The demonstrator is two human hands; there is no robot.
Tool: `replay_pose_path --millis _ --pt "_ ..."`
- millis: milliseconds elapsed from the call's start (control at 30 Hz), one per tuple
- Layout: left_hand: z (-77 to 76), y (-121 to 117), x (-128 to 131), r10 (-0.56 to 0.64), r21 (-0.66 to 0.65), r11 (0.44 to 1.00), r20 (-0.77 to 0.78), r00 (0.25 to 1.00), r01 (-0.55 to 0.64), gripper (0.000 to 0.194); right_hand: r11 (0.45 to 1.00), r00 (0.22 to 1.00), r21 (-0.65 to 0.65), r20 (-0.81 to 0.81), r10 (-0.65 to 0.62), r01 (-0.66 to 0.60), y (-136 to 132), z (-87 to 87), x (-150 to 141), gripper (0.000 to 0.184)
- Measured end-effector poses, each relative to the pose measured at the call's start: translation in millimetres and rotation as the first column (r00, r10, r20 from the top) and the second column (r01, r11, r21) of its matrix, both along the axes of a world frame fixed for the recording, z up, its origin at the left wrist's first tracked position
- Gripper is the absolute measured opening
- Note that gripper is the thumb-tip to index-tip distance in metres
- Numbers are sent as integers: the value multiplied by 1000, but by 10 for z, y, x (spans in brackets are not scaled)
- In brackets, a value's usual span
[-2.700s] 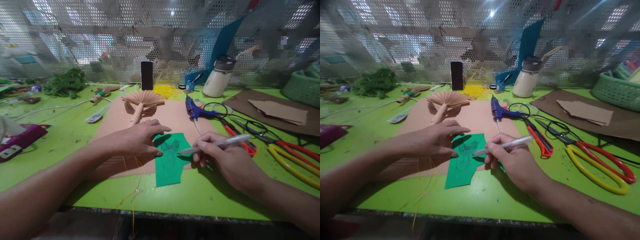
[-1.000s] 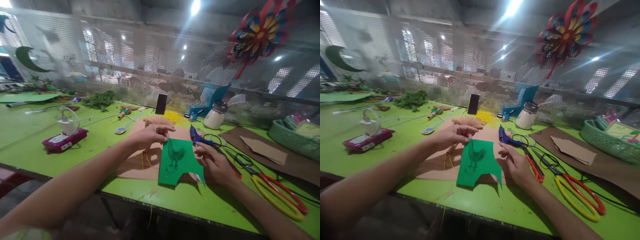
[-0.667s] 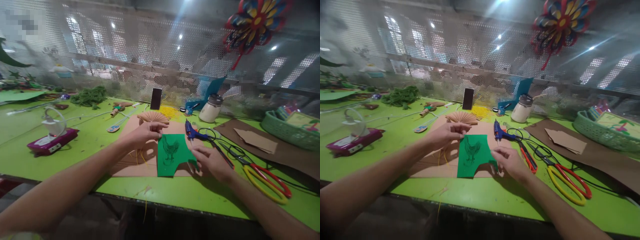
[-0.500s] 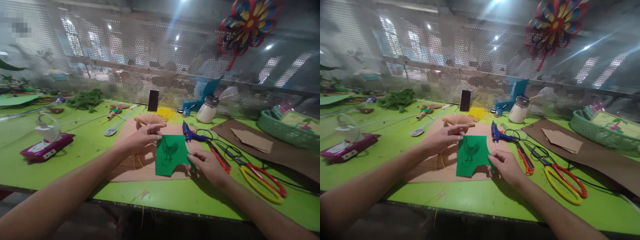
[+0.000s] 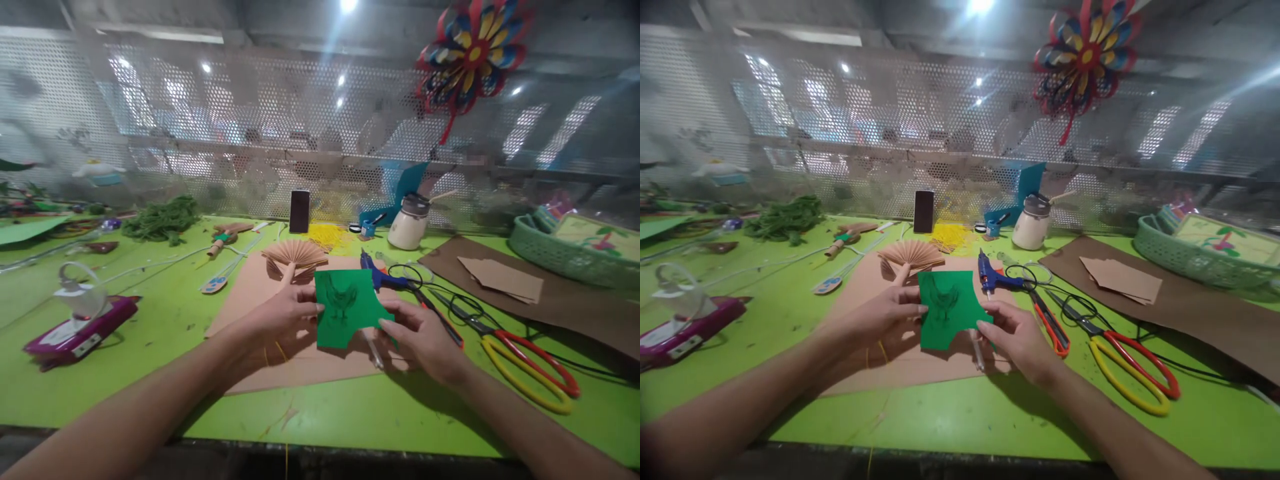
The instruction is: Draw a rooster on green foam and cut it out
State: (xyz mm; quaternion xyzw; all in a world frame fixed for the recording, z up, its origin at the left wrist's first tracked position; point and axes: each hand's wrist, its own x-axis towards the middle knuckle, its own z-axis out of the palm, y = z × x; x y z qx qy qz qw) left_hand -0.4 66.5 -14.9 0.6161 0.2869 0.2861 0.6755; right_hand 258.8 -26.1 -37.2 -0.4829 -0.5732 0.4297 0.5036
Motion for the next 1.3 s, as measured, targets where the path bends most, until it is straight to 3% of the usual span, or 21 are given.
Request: replay_pose_path --millis 167,267,300,333,367,433,567,733,833,900,967,1033,1133,1200,1300 --pt "-43 -33 38 -49 -98 993 170 984 66 17 966 982 189 106 159 -177 -151 49 -39 20" --pt "-33 -50 43 -110 -127 980 283 953 151 24 863 904 285 226 364 -418 -315 148 -149 34" --pt "-19 -60 41 -141 -138 972 310 940 192 32 797 828 295 387 405 -528 -365 180 -186 42" --pt "-1 -73 39 -164 -148 963 331 929 223 38 723 770 341 488 410 -601 -408 207 -217 44" --pt "21 -88 38 -179 -165 955 345 922 247 41 691 744 370 556 371 -621 -443 229 -240 43" --pt "61 -115 46 -204 -207 934 355 912 290 44 680 727 398 621 294 -616 -484 254 -259 39" --pt "54 -121 90 -220 -278 907 329 919 316 56 718 780 464 602 174 -518 -497 252 -235 32" --pt "-26 -117 99 -117 -278 939 300 947 204 47 746 850 512 508 136 -426 -450 194 -219 33" --pt "-3 -120 71 -37 -247 964 247 968 100 33 834 925 485 374 74 -263 -368 165 -183 20" --pt "12 -99 52 21 -223 974 206 978 26 30 920 961 391 265 -78 -33 -284 182 -109 13" --pt "-4 -62 42 69 -195 980 174 982 -34 26 908 944 386 208 -256 162 -186 227 12 21" --pt "-50 -25 41 133 -174 979 165 977 -104 32 882 918 382 167 -360 276 -83 274 163 34" --pt "-128 -7 50 181 -151 975 133 974 -160 36 836 873 356 101 -478 417 82 288 387 32" --pt "-156 -19 59 195 -139 974 117 974 -178 38 821 854 342 87 -512 457 199 250 508 34" --pt "-162 -39 77 209 -122 973 107 972 -196 42 849 863 301 132 -488 434 341 186 640 30"
